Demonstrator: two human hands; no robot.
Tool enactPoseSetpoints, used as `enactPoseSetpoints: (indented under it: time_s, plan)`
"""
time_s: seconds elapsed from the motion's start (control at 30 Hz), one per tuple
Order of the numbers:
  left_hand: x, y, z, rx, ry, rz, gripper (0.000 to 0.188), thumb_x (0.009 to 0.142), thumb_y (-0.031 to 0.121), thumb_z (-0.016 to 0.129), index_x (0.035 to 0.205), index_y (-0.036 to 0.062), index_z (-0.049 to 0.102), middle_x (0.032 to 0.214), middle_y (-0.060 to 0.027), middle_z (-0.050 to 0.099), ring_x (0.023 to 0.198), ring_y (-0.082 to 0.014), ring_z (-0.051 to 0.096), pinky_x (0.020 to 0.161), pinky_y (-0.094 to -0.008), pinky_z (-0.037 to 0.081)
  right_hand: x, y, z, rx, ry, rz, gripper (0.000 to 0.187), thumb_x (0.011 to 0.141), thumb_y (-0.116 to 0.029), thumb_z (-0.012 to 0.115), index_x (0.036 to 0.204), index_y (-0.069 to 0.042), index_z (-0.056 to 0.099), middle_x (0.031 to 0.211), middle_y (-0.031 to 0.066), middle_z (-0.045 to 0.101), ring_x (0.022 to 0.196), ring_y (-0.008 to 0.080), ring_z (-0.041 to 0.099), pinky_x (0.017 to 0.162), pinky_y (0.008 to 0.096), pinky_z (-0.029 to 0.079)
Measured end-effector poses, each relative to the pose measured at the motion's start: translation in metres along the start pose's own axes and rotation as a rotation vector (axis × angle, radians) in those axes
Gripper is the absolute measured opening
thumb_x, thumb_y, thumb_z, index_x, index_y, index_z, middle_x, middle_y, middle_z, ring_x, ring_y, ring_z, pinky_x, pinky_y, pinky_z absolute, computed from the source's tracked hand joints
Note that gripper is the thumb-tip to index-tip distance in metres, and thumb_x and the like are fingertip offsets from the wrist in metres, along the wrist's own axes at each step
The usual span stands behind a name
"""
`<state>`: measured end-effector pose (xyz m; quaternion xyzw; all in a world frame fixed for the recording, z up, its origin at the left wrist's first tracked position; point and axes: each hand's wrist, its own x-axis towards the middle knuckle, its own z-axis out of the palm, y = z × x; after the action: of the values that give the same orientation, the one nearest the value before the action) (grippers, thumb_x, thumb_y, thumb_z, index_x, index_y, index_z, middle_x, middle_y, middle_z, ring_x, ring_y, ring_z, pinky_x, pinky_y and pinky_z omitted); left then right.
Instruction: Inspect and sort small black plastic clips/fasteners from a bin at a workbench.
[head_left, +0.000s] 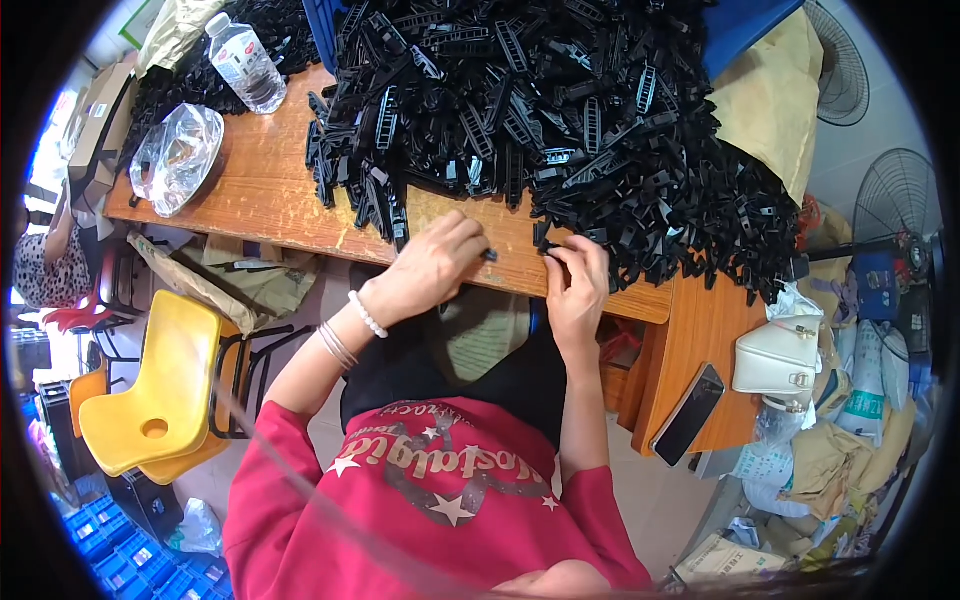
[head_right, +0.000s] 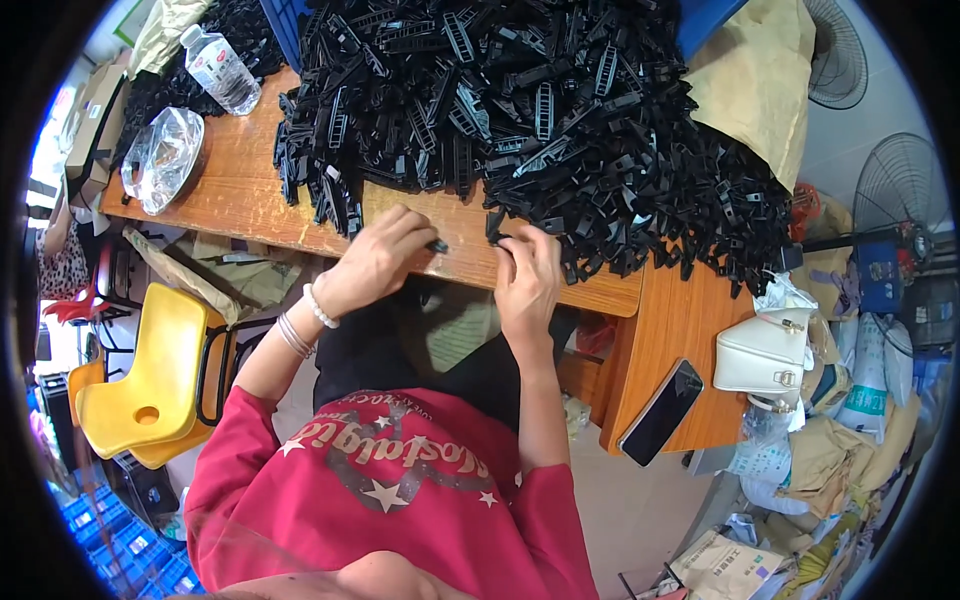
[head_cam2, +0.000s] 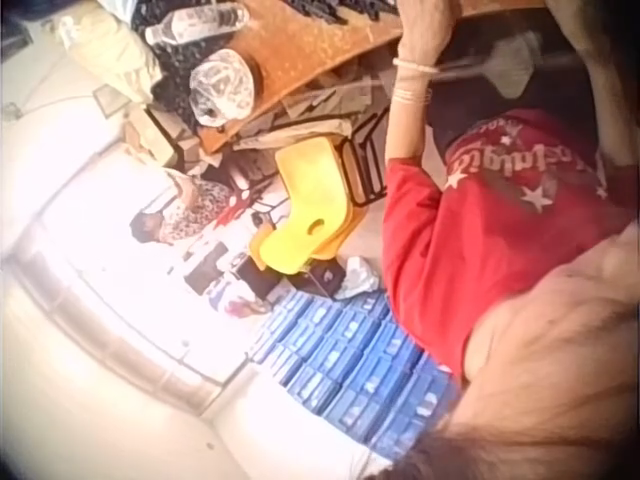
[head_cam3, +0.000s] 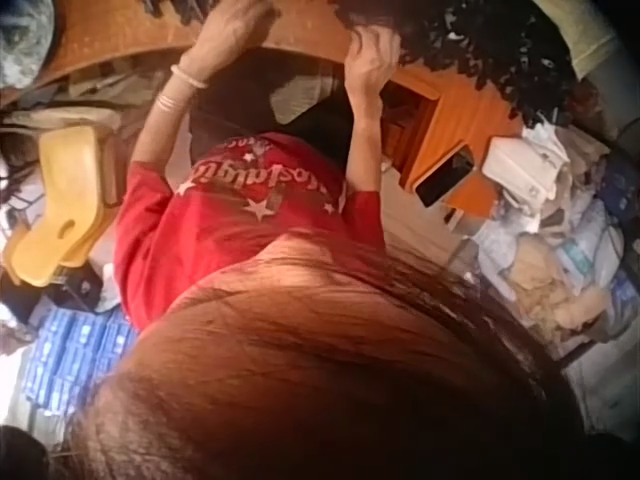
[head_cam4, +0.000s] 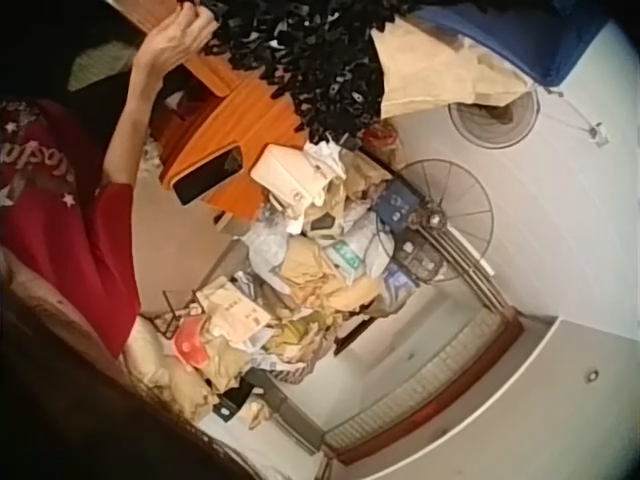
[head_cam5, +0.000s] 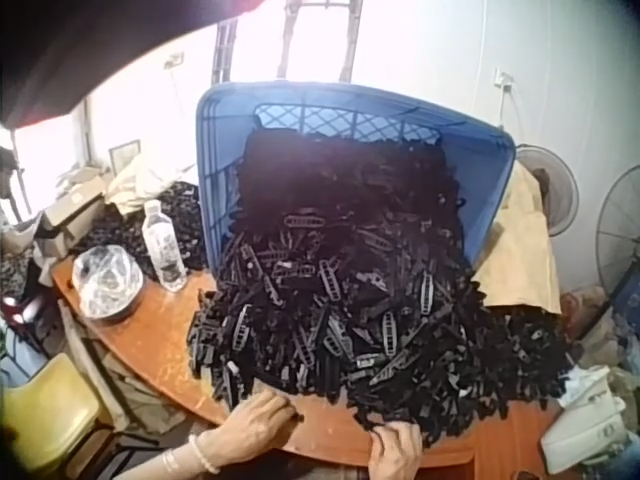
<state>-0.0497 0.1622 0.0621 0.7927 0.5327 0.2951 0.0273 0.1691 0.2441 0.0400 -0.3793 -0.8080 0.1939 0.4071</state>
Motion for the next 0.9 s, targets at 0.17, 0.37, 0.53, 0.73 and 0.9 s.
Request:
enactPoseSetpoints:
  time_s: [0.17,0.37,0.53,0.73,0.9]
  plan:
    - [0.024,0.004,0.02,0.016,-0.039,0.032,0.025,0.082,0.011,0.069,0.104,-0.0001,0.063,0.101,-0.0118,0.059,0.099,-0.0305,0.055,0.087,-0.039,0.048,0.001,-0.014,0.011,0.427,0.04,0.245,0.017,0.104,-0.012,0.055,0.114,0.0,0.063,0.093,0.006,0.062,0.077,0.0122,0.061,0.065,0.0271,0.047]
    - [0.014,0.001,0.013,-0.07,0.117,-0.104,0.035,0.082,0.009,0.074,0.114,-0.0001,0.062,0.104,-0.0134,0.058,0.098,-0.0326,0.055,0.087,-0.0413,0.048,0.007,-0.008,-0.01,1.065,-0.17,0.775,0.033,0.106,-0.016,0.049,0.135,0.0,0.052,0.1,0.0043,0.06,0.062,0.0044,0.052,0.048,0.0175,0.035]
    - [0.003,0.003,0.006,-0.083,-0.012,-0.158,0.032,0.08,0.008,0.074,0.109,-0.0002,0.062,0.104,-0.0132,0.056,0.1,-0.0329,0.054,0.088,-0.041,0.048,0.001,-0.016,-0.01,0.842,-0.268,0.563,0.052,0.1,0.0,0.05,0.151,0.003,0.039,0.102,0.0064,0.063,0.066,0.0048,0.048,0.058,0.0183,0.04]
    - [0.0,0.006,0.008,-0.116,0.074,-0.191,0.029,0.08,0.006,0.074,0.106,0.0001,0.066,0.102,-0.0118,0.058,0.097,-0.0322,0.054,0.087,-0.0409,0.048,-0.003,-0.022,-0.01,0.617,-0.326,0.477,0.051,0.1,-0.002,0.053,0.15,0.001,0.042,0.094,0.0006,0.057,0.071,0.0041,0.048,0.064,0.019,0.043]
    - [-0.003,0.003,0.008,-0.148,0.064,-0.209,0.022,0.081,0.005,0.073,0.102,-0.0009,0.067,0.1,-0.0111,0.059,0.096,-0.0317,0.054,0.086,-0.0408,0.048,-0.01,-0.027,-0.001,0.466,-0.333,0.286,0.039,0.091,0.003,0.064,0.13,0.006,0.062,0.085,0.0105,0.062,0.065,0.012,0.056,0.06,0.0271,0.046]
